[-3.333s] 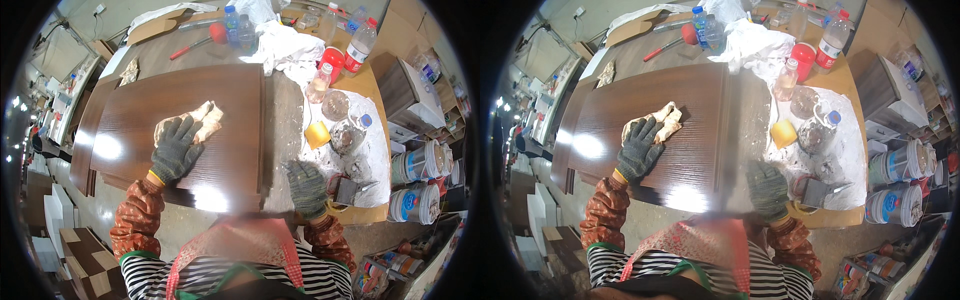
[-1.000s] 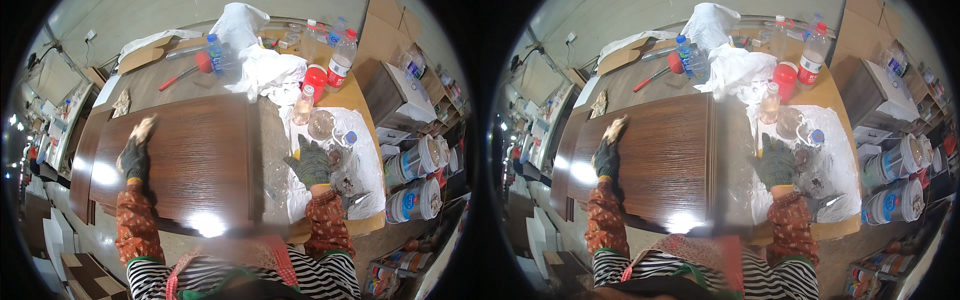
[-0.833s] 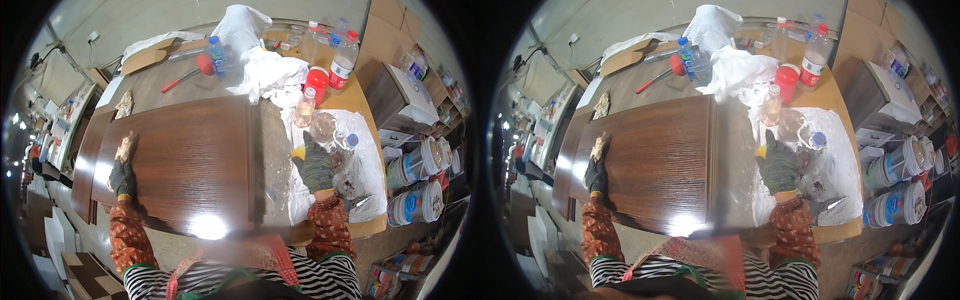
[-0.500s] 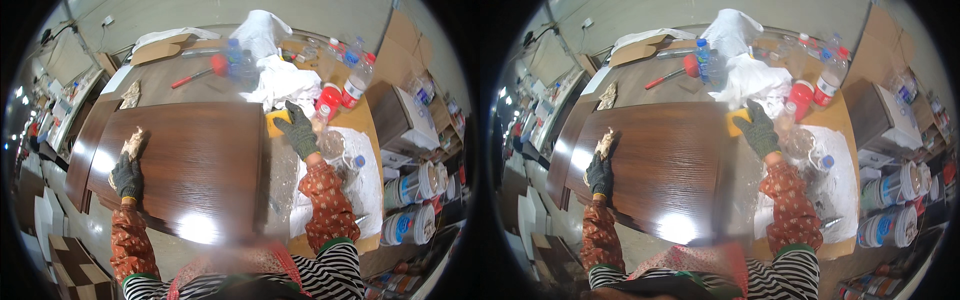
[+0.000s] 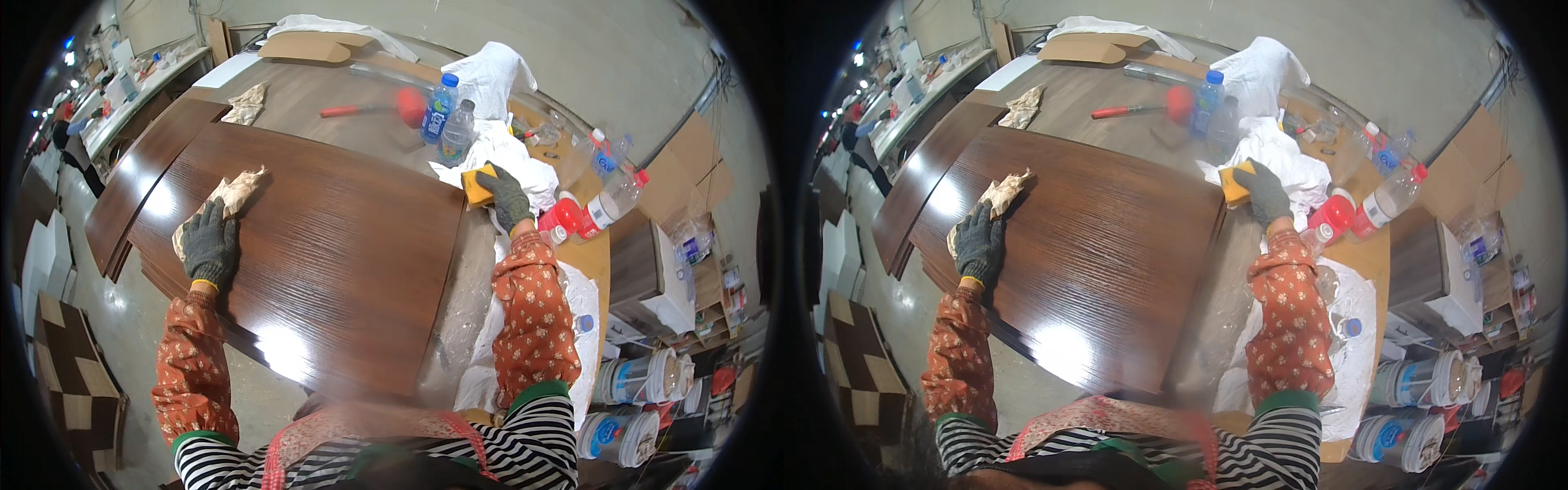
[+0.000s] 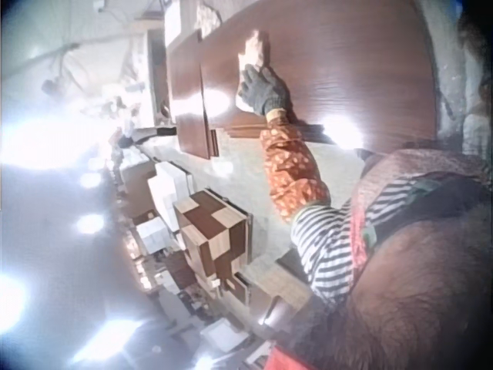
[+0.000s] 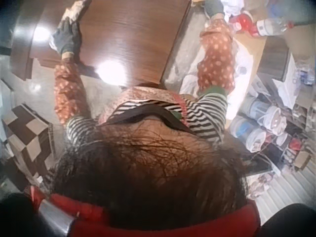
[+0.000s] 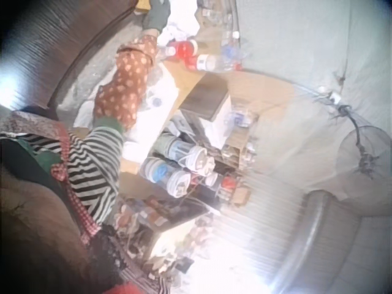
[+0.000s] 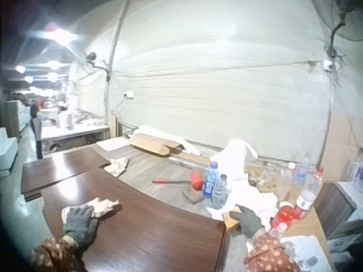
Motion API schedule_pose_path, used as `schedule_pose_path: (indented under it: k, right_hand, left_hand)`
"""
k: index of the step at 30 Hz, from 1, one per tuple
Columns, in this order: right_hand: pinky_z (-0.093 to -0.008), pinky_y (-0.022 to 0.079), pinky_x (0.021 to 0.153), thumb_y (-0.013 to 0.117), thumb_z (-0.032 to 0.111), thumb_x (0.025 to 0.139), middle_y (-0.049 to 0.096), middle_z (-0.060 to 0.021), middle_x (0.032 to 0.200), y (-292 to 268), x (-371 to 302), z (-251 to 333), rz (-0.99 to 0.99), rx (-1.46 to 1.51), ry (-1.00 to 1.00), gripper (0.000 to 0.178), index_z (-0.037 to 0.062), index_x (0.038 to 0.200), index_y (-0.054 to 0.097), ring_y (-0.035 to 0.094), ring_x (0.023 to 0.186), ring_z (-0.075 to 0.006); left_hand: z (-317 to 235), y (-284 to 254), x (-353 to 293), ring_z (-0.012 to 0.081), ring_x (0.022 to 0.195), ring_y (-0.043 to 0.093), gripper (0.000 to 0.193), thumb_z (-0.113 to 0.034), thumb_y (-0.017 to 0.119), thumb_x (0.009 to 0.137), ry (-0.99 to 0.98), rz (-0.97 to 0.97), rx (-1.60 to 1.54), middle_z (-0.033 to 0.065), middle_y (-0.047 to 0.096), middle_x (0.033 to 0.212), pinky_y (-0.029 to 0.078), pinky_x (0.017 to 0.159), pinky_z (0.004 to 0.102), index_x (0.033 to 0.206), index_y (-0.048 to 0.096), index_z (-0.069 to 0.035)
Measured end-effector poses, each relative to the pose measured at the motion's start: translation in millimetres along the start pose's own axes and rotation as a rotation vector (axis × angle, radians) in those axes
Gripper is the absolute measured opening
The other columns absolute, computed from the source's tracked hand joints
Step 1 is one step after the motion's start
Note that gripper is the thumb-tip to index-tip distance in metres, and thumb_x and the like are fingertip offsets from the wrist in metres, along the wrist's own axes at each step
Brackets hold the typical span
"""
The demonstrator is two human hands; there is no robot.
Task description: The person wipes the surface of a large brown wood panel with a cloth, then uses a yellow sponge to rub the surface. The person repeats this process on multiple panels, stacking them as they finish.
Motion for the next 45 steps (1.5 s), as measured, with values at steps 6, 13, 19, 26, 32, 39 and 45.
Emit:
schedule_pose_path:
  k: [6,13,19,26,32,39,45]
  right_hand:
    - [-0.0337,0.052,0.092,0.076,0.025,0.087,0.066,-0.0128,0.123,-9.3,-12.0,2.8,-0.075,0.117,0.059,0.063,-0.0047,0.138,0.055,0.065,0.109,-0.0227]
    - [-0.0425,0.051,0.098,0.075,0.035,0.087,0.065,-0.0231,0.126,32.5,-27.0,10.7,-0.239,-0.796,-0.307,0.062,0.0067,0.139,0.057,0.064,0.115,-0.0373]
    - [-0.0465,0.051,0.093,0.076,0.027,0.085,0.067,-0.0156,0.12,52.4,-128.5,24.2,-0.028,-0.684,-0.379,0.039,0.0121,0.12,0.069,0.064,0.111,-0.0327]
    - [-0.0425,0.055,0.085,0.075,0.029,0.083,0.07,-0.0128,0.116,72.5,-318.7,60.1,0.489,-0.563,-0.764,0.041,0.0083,0.118,0.069,0.069,0.102,-0.0296]
    - [-0.0432,0.055,0.085,0.077,0.033,0.084,0.07,-0.0129,0.117,76.6,-344.3,72.2,0.358,-0.613,-0.738,0.045,0.006,0.119,0.069,0.069,0.1,-0.0303]
    - [-0.046,0.05,0.095,0.077,0.033,0.086,0.066,-0.0186,0.118,68.6,-221.7,38.7,0.047,-0.833,-0.505,0.05,0.0068,0.128,0.063,0.063,0.109,-0.0356]
    - [-0.0448,0.049,0.1,0.077,0.034,0.086,0.065,-0.0198,0.125,53.3,-97.1,43.0,-0.209,-0.787,-0.417,0.059,0.0071,0.135,0.06,0.062,0.116,-0.0363]
  left_hand:
    - [1.7,5.2,-2.7,0.0394,0.125,0.054,0.051,-0.04,0.055,0.099,-0.016,-0.057,-0.023,0.0168,0.06,0.138,0.036,0.111,0.0511,0.137,0.057,-0.007]
    - [1.9,4.4,-1.6,0.0393,0.131,0.05,0.053,-0.04,0.054,0.099,-0.044,-0.003,-0.011,0.0178,0.057,0.143,0.033,0.115,0.0504,0.142,0.055,-0.008]
    - [-1.1,-0.1,-0.3,0.0394,0.131,0.05,0.053,-0.04,0.053,0.1,-0.034,0.011,-0.016,0.0181,0.056,0.144,0.033,0.114,0.0501,0.143,0.054,-0.008]
    - [5.0,8.3,-0.8,0.0376,0.123,0.058,0.05,-0.038,0.052,0.101,0.03,-0.032,0.06,0.0171,0.06,0.14,0.041,0.107,0.0491,0.141,0.056,-0.008]
    - [9.3,15.3,1.2,0.0373,0.123,0.057,0.049,-0.037,0.052,0.1,0.068,-0.043,0.059,0.0164,0.06,0.139,0.04,0.107,0.0488,0.14,0.056,-0.009]
    - [7.7,10.5,0.5,0.0374,0.122,0.058,0.05,-0.038,0.053,0.1,0.058,-0.014,0.0,0.0153,0.061,0.138,0.041,0.106,0.0481,0.139,0.056,-0.008]
    - [9.9,12.9,0.2,0.0376,0.123,0.057,0.052,-0.042,0.051,0.1,0.064,-0.053,-0.002,0.0153,0.059,0.141,0.04,0.107,0.0481,0.141,0.056,-0.01]
Point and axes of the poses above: each hand's wrist, its own x-axis towards the middle knuckle, its own y-axis out of the palm, z = x × y, the point moved 1 cm from there along x, towards the middle knuckle
